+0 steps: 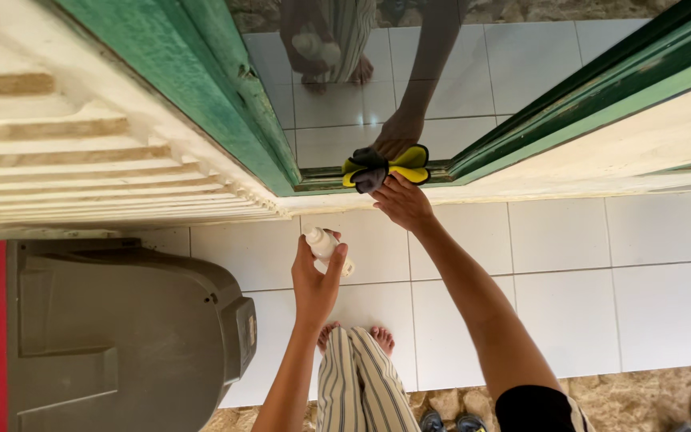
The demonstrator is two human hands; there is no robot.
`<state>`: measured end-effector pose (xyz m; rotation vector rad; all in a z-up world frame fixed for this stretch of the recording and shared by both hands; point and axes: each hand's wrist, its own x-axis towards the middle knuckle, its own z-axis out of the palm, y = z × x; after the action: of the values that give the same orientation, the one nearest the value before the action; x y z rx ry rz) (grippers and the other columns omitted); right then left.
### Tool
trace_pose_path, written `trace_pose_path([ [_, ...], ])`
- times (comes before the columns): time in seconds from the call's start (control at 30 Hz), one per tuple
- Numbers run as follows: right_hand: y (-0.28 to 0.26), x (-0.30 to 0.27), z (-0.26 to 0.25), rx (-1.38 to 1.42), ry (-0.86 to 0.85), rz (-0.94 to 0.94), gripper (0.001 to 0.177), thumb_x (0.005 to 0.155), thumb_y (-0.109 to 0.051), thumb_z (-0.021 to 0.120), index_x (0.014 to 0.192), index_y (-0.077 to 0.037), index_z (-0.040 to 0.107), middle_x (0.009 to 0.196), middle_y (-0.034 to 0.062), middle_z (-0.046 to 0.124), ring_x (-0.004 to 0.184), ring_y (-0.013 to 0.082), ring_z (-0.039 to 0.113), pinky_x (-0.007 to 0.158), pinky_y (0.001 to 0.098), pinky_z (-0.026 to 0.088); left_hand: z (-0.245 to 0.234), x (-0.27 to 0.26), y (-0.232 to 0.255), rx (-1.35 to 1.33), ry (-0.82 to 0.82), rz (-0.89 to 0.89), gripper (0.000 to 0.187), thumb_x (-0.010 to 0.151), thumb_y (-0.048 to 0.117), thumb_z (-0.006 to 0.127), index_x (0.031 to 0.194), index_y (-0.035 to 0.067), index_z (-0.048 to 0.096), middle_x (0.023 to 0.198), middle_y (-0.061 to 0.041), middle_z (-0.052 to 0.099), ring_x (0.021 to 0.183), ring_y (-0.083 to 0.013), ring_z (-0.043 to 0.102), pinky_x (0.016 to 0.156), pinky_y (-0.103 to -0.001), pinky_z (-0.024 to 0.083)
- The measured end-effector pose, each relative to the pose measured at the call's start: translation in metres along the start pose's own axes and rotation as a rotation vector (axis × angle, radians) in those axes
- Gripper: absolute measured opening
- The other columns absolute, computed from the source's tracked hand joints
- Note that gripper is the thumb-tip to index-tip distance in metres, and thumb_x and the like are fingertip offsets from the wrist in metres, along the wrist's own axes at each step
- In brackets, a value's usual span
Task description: The person cleans a glass door by spraying a cleaning solution and wiping the surface with a yellow cloth. They repeatedly spray and wipe different sections of the glass, moving from the lower to the upper parts of the door.
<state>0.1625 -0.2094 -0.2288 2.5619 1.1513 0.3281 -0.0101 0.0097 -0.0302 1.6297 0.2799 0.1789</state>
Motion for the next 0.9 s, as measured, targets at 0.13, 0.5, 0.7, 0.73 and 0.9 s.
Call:
trace_pose_path([
  [0.13, 0.033, 0.021, -0.067, -0.004, 0.178, -0.086, 0.035, 0.101, -0.042, 0.06, 0.134, -0.033, 0.063, 0.136, -0.015, 0.06, 0.134, 0.01, 0.046, 0.125, 0.036, 0.018, -0.006, -0.006, 0.015, -0.019, 0.005, -0.002, 0.026, 0.098, 0.024, 0.069, 0.114, 0.004, 0.061, 0.104, -0.006, 0.069, 0.089, -0.0132, 0.064, 0.081, -0.03, 0.054],
  [0.5, 0.001, 0.111, -0.116, -0.011, 0.534, -0.057, 0.037, 0.088, -0.028, 0.064, 0.125, -0.033, 0.067, 0.14, -0.0072, 0.061, 0.136, 0.0145, 0.046, 0.119, 0.0371, 0.02, -0.035, -0.005, 0.027, -0.017, 0.081, 0.0, 0.027, 0.098, 0.025, 0.068, 0.114, 0.005, 0.061, 0.106, -0.006, 0.069, 0.09, -0.0143, 0.063, 0.082, -0.031, 0.053],
  [0.7, -0.05, 0.079, -0.015, 0.099, 0.195, -0.123, 0.027, 0.101, -0.036, 0.06, 0.125, -0.024, 0.067, 0.136, -0.0121, 0.06, 0.135, 0.0083, 0.044, 0.123, 0.0348, 0.021, -0.043, -0.01, 0.016, 0.007, 0.11, -0.008, 0.028, 0.097, 0.025, 0.068, 0.115, 0.005, 0.06, 0.109, -0.005, 0.07, 0.091, -0.0139, 0.064, 0.082, -0.031, 0.054],
  [0.73, -0.052, 0.078, -0.009, 0.115, 0.179, -0.125, 0.03, 0.1, -0.037, 0.059, 0.126, -0.025, 0.067, 0.136, -0.0131, 0.06, 0.134, 0.0075, 0.044, 0.123, 0.0334, 0.02, -0.042, -0.011, 0.017, 0.01, 0.113, 0.003, 0.028, 0.097, 0.025, 0.068, 0.115, 0.004, 0.06, 0.11, -0.005, 0.07, 0.092, -0.0139, 0.064, 0.083, -0.031, 0.053],
  [0.9, -0.025, 0.07, -0.045, 0.054, 0.142, -0.132, 0.034, 0.101, -0.031, 0.055, 0.133, -0.027, 0.065, 0.141, -0.0159, 0.059, 0.136, 0.0062, 0.046, 0.125, 0.0308, 0.021, -0.04, -0.015, 0.04, -0.018, 0.099, 0.003, 0.028, 0.097, 0.022, 0.07, 0.116, 0.004, 0.06, 0.107, -0.006, 0.069, 0.092, -0.015, 0.063, 0.084, -0.032, 0.053],
])
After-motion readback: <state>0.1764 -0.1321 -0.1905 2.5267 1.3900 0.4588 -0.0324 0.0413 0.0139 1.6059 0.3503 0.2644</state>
